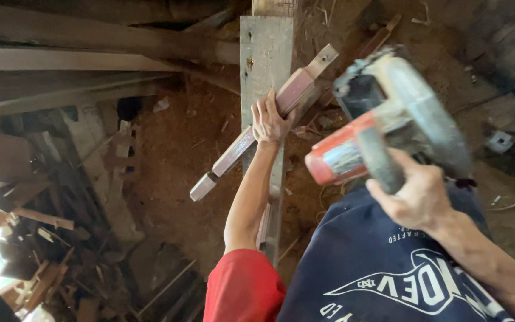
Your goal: The person uses a circular saw to cut several long wooden planks into shorter pieces on a workbench. After cutting, the person uses a small axe to split some of the cut pieces and then arranges the resulting pieces on the bench.
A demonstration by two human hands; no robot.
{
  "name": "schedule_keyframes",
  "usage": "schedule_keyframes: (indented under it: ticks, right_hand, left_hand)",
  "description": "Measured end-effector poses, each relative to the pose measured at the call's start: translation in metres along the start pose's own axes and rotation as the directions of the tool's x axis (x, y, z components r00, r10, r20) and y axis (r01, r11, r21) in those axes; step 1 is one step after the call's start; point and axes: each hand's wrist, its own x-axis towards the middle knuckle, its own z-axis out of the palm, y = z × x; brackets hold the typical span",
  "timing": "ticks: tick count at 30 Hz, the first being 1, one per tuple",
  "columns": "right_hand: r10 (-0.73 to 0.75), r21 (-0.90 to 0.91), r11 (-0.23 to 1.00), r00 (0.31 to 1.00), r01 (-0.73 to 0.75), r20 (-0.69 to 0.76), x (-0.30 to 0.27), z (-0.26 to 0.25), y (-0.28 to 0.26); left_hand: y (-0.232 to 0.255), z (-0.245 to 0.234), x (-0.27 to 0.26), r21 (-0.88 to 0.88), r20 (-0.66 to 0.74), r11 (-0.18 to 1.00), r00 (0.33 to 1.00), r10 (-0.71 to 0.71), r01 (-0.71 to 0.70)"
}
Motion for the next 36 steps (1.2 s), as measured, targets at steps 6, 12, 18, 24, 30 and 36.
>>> schedule_keyframes:
  ticks: [6, 12, 18, 24, 30, 36]
  right_hand:
    - [-0.137, 0.131, 0.983, 0.989, 0.129, 0.053, 0.03, 0.057, -0.038]
    - [-0.139, 0.113, 0.985, 0.987, 0.13, 0.076, 0.047, 0.087, -0.054]
    - [-0.184, 0.079, 0.981, 0.978, 0.177, 0.095, 0.065, 0.086, -0.057]
    - [-0.217, 0.145, 0.969, 0.97, 0.2, 0.108, 0.074, 0.081, -0.054]
    - [-0.222, 0.136, 0.969, 0.968, 0.205, 0.118, 0.078, 0.081, -0.055]
    - [-0.193, 0.109, 0.979, 0.963, 0.175, 0.188, 0.084, 0.082, -0.055]
  left_hand:
    - [0.003, 0.004, 0.003, 0.02, 0.082, 0.992, 0.989, -0.122, 0.121]
    - [-0.014, 0.006, -0.029, -0.048, 0.221, 0.987, 0.965, -0.141, 0.155]
    - [-0.04, 0.01, -0.063, -0.171, 0.374, 0.985, 0.926, 0.043, 0.023]
    - [-0.005, -0.02, -0.015, -0.117, 0.311, 0.977, 0.928, 0.206, -0.178]
    - [0.007, -0.027, 0.011, 0.178, 0.211, 0.949, 0.952, 0.223, -0.262]
    - [-0.008, -0.017, 0.004, 0.13, 0.226, 0.946, 0.938, 0.262, -0.296]
